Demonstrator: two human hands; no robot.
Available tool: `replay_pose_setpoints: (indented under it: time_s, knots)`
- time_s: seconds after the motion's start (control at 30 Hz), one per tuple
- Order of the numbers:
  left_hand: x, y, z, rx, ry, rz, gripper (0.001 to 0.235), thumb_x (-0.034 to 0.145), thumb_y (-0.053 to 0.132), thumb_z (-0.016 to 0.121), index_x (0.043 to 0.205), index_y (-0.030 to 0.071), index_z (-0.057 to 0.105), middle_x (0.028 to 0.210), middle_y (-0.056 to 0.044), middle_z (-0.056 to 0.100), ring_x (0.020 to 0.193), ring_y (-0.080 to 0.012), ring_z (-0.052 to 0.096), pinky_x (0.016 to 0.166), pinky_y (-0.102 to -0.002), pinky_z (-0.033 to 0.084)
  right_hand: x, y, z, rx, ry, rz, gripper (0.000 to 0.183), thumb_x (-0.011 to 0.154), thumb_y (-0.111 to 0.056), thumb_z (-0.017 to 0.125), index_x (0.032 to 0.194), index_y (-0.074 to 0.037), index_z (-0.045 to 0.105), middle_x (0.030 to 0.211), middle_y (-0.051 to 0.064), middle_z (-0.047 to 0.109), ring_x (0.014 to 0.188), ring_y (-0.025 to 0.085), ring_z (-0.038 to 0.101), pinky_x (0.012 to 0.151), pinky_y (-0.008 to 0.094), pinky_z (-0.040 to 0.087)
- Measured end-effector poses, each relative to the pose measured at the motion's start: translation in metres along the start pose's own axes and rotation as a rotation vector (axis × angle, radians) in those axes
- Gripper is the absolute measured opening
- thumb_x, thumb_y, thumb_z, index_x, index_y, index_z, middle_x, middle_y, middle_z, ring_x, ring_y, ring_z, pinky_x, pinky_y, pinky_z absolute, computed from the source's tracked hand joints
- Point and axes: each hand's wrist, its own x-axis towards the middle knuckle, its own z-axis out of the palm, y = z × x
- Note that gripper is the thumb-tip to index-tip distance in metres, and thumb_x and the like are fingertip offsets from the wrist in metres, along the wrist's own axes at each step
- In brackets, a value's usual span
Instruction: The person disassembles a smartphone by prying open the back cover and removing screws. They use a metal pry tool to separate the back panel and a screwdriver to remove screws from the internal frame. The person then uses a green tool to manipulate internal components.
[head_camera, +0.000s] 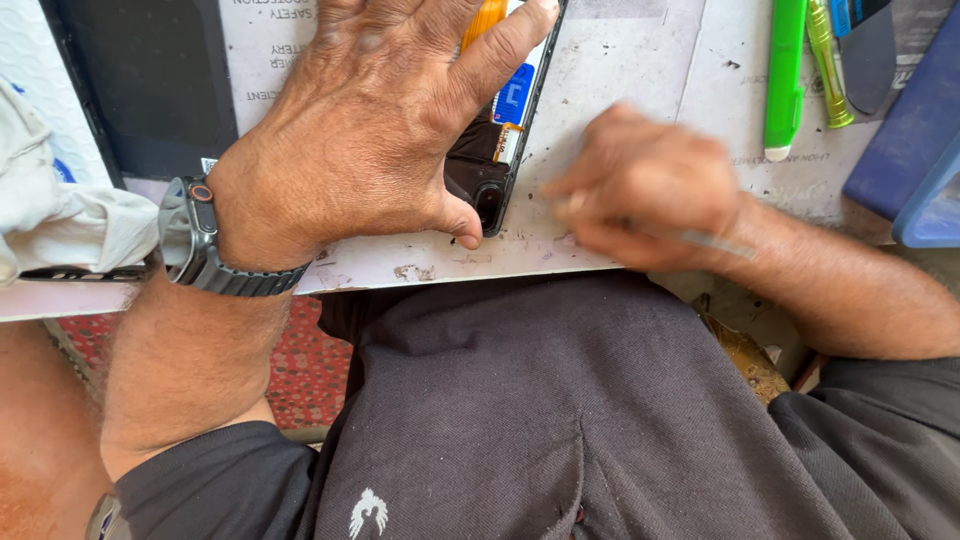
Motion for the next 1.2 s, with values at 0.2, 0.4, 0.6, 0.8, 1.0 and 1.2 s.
replay_pose_setpoints:
  time_s: [0.2, 0.4, 0.6, 0.8, 1.0, 1.2]
  knots:
    - [-0.001, -0.001, 0.001, -0.017, -0.020, -0.006, 0.141, 0.041, 0.061, 0.097, 0.160, 0.016, 0.036, 0.161, -0.020, 0.032, 0.147, -0.0451, 0.026, 0.116, -0.066, 0.018, 0.003, -0.002, -0.001, -0.081, 0.053, 0.070, 0.026, 0.091, 0.006, 0.079, 0.090, -0.008, 0.057, 0.090, 0.013, 0.074, 0.074, 0.024, 0.071, 0.065, 0.036, 0.056]
    - [-0.001, -0.001, 0.002, 0.009, -0.039, 0.000, 0.142, 0.043, 0.061, 0.097, 0.162, 0.016, 0.035, 0.163, -0.022, 0.028, 0.150, -0.0460, 0.022, 0.117, -0.066, 0.011, 0.009, -0.006, -0.003, -0.049, 0.073, 0.084, 0.029, 0.091, 0.012, 0.078, 0.090, -0.004, 0.055, 0.091, 0.015, 0.073, 0.074, 0.024, 0.069, 0.065, 0.036, 0.054]
    - [-0.002, -0.003, 0.003, -0.038, -0.057, 0.008, 0.141, 0.046, 0.060, 0.096, 0.164, 0.015, 0.033, 0.166, -0.024, 0.024, 0.154, -0.0441, 0.014, 0.121, -0.065, 0.005, 0.007, -0.003, -0.002, -0.043, 0.060, 0.036, 0.026, 0.088, 0.011, 0.077, 0.089, -0.006, 0.057, 0.090, 0.016, 0.075, 0.071, 0.021, 0.069, 0.068, 0.038, 0.055]
    - [0.000, -0.003, 0.003, -0.042, -0.083, 0.003, 0.139, 0.047, 0.057, 0.096, 0.164, 0.016, 0.032, 0.167, -0.022, 0.024, 0.155, -0.0431, 0.013, 0.121, -0.064, 0.002, 0.001, -0.001, -0.003, 0.046, 0.059, 0.034, 0.026, 0.087, 0.009, 0.077, 0.087, -0.006, 0.057, 0.085, 0.015, 0.073, 0.070, 0.022, 0.070, 0.066, 0.038, 0.053]
    - [-0.001, -0.002, 0.001, -0.048, -0.070, 0.016, 0.140, 0.047, 0.057, 0.096, 0.164, 0.016, 0.031, 0.167, -0.024, 0.023, 0.155, -0.0441, 0.012, 0.121, -0.065, 0.001, -0.001, 0.000, 0.000, 0.012, 0.077, 0.055, 0.026, 0.090, 0.009, 0.077, 0.088, -0.006, 0.056, 0.090, 0.015, 0.074, 0.072, 0.021, 0.070, 0.068, 0.038, 0.055]
    - [-0.001, -0.001, 0.002, -0.037, -0.082, -0.003, 0.141, 0.045, 0.057, 0.096, 0.163, 0.016, 0.031, 0.166, -0.024, 0.024, 0.155, -0.0442, 0.013, 0.120, -0.064, 0.001, -0.004, 0.002, 0.000, -0.011, 0.084, 0.043, 0.026, 0.096, 0.007, 0.078, 0.093, -0.008, 0.056, 0.096, 0.014, 0.074, 0.080, 0.020, 0.074, 0.070, 0.033, 0.059]
